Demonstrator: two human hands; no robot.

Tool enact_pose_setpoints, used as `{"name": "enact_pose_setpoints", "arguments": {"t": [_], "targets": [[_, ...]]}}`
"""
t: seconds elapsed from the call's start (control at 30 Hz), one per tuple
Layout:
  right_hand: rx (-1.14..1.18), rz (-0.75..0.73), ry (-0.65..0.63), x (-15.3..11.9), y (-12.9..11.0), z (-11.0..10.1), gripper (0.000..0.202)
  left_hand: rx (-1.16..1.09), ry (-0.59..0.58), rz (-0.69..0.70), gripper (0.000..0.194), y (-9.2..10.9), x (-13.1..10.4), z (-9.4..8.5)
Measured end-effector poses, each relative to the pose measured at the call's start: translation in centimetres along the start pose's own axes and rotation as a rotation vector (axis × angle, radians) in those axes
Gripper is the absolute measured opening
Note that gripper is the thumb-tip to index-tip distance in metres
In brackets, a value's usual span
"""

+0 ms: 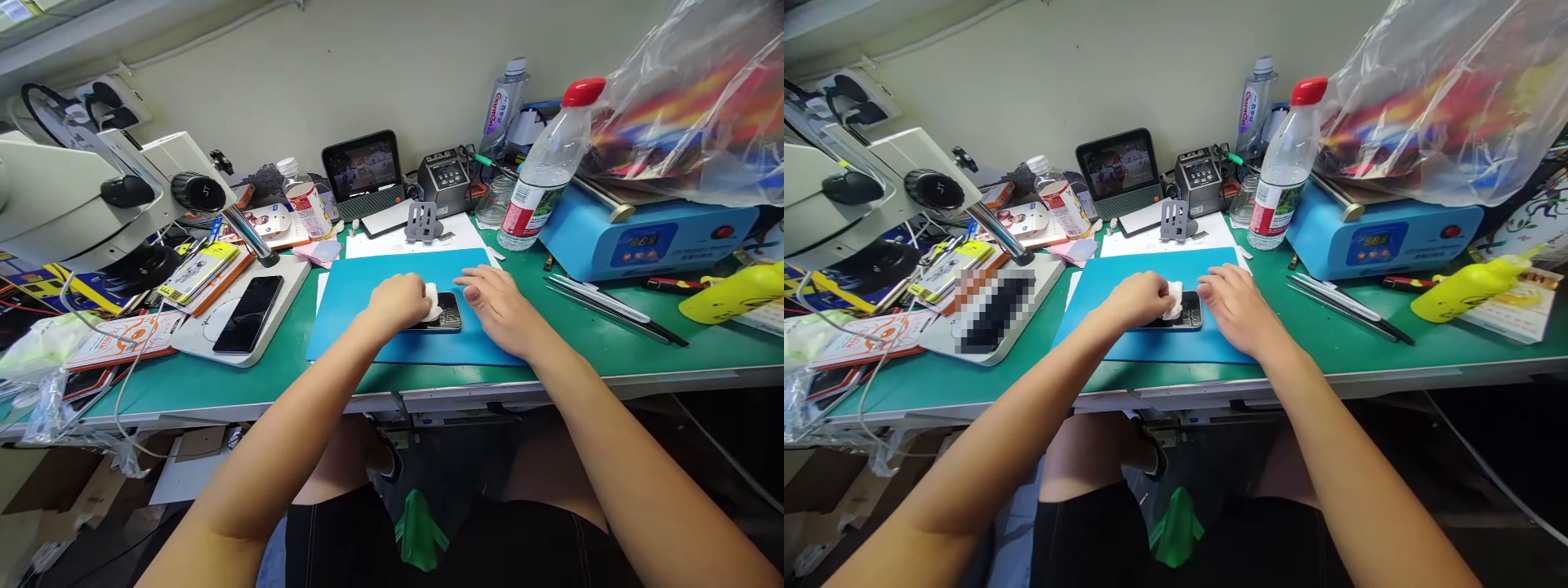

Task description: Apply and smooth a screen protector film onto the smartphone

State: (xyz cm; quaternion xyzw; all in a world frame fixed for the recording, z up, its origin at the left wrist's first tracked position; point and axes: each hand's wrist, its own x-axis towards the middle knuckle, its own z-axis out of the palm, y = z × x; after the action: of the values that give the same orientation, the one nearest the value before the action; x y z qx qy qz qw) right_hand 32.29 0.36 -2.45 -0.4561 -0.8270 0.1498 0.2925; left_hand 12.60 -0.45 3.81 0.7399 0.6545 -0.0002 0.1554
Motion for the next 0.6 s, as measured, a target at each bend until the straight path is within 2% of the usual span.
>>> {"name": "enact_pose_setpoints", "arguments": {"t": [0.1,0.2,0.47,0.6], "targets": [[-0.008,-0.02,0.003,0.1,0.1,0.0,0.083,0.005,0.017,0.009,0.027,1.5,0.2,0.3],[-0.009,-0.012,0.013,0.1,0.2,0.0,0.084,0.001,0.018,0.024,0.028,2.1,0.0,0.5],[0.009,0.021,0.002,0.1,0.0,0.0,0.081,-0.002,-0.006,0.018,0.022,-1.5,-0.7,-0.2],[0.004,0.023,-0.005,0.2,0.3,0.1,0.086,0.0,0.003,0.018,0.023,-0.6,0.0,0.0]]}}
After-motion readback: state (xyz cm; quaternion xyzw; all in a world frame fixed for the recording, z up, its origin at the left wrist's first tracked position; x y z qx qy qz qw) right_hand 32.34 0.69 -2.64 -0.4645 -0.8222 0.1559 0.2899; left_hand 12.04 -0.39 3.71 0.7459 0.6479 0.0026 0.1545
